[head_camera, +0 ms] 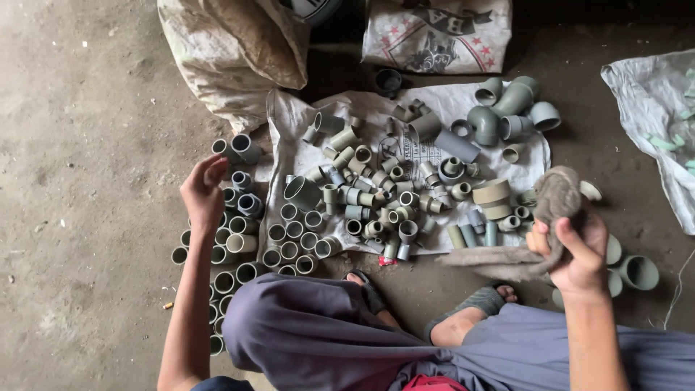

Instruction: The person sits on the floor and wipes the exterior of small cylindrical ceramic pieces using a cloth. They handle the pieces one at a time, rotating them to clean different sides, and place cleaned pieces into a nearby pile.

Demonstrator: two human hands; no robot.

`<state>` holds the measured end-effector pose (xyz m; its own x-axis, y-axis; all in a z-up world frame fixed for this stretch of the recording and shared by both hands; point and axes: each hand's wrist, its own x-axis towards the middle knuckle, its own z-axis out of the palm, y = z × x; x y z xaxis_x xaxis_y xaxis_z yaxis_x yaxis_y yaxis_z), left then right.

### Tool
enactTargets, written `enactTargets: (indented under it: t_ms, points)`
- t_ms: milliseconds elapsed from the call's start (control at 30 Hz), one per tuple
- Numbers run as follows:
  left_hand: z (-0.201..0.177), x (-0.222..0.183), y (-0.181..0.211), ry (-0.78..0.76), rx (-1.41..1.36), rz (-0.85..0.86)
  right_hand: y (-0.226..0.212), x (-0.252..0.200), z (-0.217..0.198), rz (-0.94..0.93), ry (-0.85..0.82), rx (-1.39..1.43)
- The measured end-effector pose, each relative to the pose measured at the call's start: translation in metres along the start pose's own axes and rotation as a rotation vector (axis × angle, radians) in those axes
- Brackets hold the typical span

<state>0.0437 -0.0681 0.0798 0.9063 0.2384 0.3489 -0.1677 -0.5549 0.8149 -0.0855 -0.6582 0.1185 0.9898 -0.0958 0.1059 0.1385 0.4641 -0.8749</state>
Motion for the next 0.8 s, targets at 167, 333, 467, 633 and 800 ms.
enactTargets:
  t_ms: [167,333,467,633,800]
  points:
    - [0.029,0.020,0.098,-0.179,-0.342,-0.296,0.025,0.011,-0.034,0.025,0.115,-0.105]
    - [0.067,0.018,0.120,-0.315,-0.115,-0.302,0.030,0.009,-0.052,-0.017,0.110,-0.123]
    - [0.111,0.005,0.109,-0.341,0.204,-0.073,0.030,0.003,-0.078,0.040,0.205,-0.067]
    - [0.180,-0.015,0.076,-0.724,0.581,-0.191,0.030,0.005,-0.085,-0.044,0.150,-0.005]
    - [0.292,-0.057,-0.132,-0.982,0.945,0.401,0.053,0.005,-0.099,-0.140,0.147,0.043]
